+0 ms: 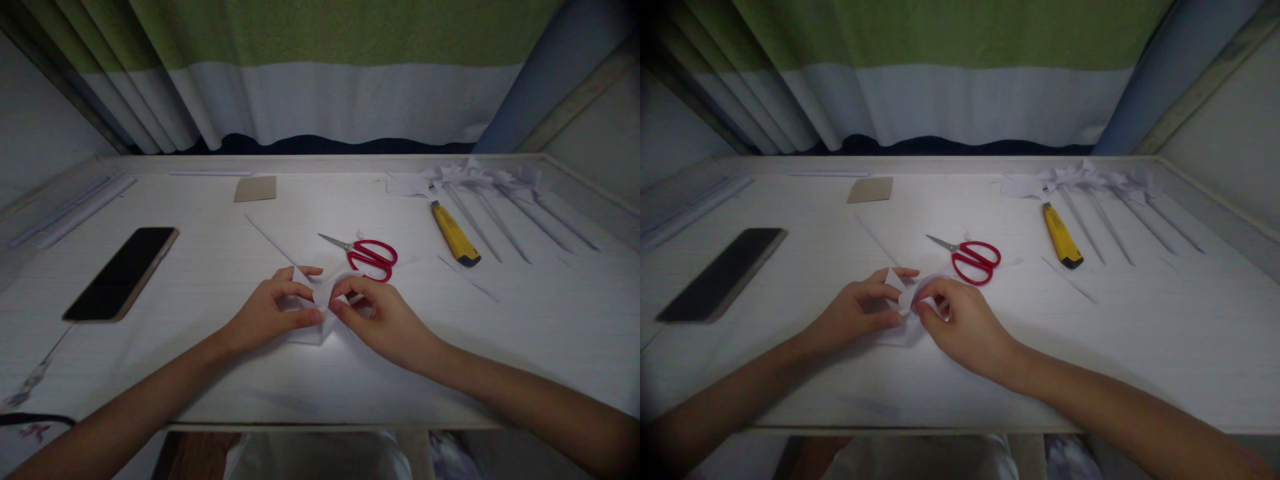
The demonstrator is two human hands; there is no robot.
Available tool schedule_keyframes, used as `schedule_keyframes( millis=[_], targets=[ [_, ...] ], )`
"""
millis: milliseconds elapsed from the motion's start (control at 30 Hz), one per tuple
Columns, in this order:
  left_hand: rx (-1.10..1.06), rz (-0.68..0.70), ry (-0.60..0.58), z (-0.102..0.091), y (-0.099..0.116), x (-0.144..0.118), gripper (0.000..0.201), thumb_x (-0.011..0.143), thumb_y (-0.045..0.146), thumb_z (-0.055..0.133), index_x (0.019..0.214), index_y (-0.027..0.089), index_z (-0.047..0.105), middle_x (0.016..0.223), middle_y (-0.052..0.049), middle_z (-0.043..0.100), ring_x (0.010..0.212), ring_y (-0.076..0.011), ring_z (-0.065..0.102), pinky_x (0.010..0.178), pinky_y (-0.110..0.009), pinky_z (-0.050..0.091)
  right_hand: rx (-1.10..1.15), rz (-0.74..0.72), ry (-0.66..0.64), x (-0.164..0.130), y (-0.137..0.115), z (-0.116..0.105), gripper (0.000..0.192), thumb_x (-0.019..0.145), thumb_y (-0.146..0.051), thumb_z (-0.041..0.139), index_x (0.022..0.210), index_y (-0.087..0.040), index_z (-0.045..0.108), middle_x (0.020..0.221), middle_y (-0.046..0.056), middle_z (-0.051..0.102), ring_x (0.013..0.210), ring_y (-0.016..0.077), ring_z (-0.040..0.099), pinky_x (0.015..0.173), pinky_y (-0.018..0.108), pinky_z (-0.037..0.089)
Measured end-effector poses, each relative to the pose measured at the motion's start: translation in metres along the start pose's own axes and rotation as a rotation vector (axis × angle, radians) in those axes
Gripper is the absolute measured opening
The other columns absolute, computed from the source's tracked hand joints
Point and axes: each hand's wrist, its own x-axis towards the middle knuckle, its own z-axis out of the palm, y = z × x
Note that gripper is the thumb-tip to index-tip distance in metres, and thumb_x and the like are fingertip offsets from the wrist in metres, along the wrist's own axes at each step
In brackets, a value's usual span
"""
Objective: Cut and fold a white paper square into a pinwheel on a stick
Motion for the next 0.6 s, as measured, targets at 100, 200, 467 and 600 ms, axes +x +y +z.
schedule_keyframes(
  millis=[100, 200, 467, 600],
  targets=[
    [-0.002, -0.002, -0.005, -0.0008, 0.0, -0.0004, 0.011, 0.063, 0.026, 0.066, 0.071, 0.02, 0.063, 0.117, -0.005, 0.049, 0.106, -0.0218, 0.046, 0.092, -0.038, 0.031, 0.037, 0.01, -0.015, 0.0008, -0.0015, -0.0008, 0.01, 0.075, -0.013, 0.047, 0.078, -0.017, 0.055, 0.076, 0.0, 0.059, 0.067, 0.0105, 0.054, 0.057, 0.022, 0.043],
    [-0.016, 0.007, 0.006, -0.0012, 0.0001, -0.0003, 0.01, 0.063, 0.025, 0.066, 0.071, 0.02, 0.062, 0.117, -0.005, 0.049, 0.107, -0.0216, 0.045, 0.093, -0.038, 0.03, 0.064, 0.019, -0.017, 0.0016, -0.0028, -0.0013, 0.01, 0.075, -0.012, 0.047, 0.077, -0.017, 0.056, 0.076, 0.0, 0.059, 0.067, 0.01, 0.055, 0.057, 0.021, 0.044],
    [0.016, 0.005, -0.01, -0.0018, 0.001, 0.0001, 0.011, 0.063, 0.026, 0.066, 0.072, 0.02, 0.063, 0.118, -0.005, 0.048, 0.108, -0.0216, 0.045, 0.094, -0.038, 0.029, 0.074, 0.014, -0.019, 0.0012, -0.0018, -0.002, 0.012, 0.075, -0.011, 0.047, 0.078, -0.018, 0.056, 0.077, 0.0, 0.059, 0.069, 0.01, 0.055, 0.059, 0.02, 0.044],
    [0.011, 0.001, -0.016, -0.0018, 0.0019, 0.0003, 0.012, 0.063, 0.026, 0.067, 0.072, 0.02, 0.063, 0.117, -0.005, 0.048, 0.108, -0.0224, 0.045, 0.094, -0.04, 0.029, 0.067, 0.001, -0.012, 0.001, -0.0018, -0.0021, 0.013, 0.075, -0.01, 0.047, 0.078, -0.018, 0.057, 0.076, -0.001, 0.06, 0.068, 0.0099, 0.055, 0.059, 0.021, 0.044]
  ],
)
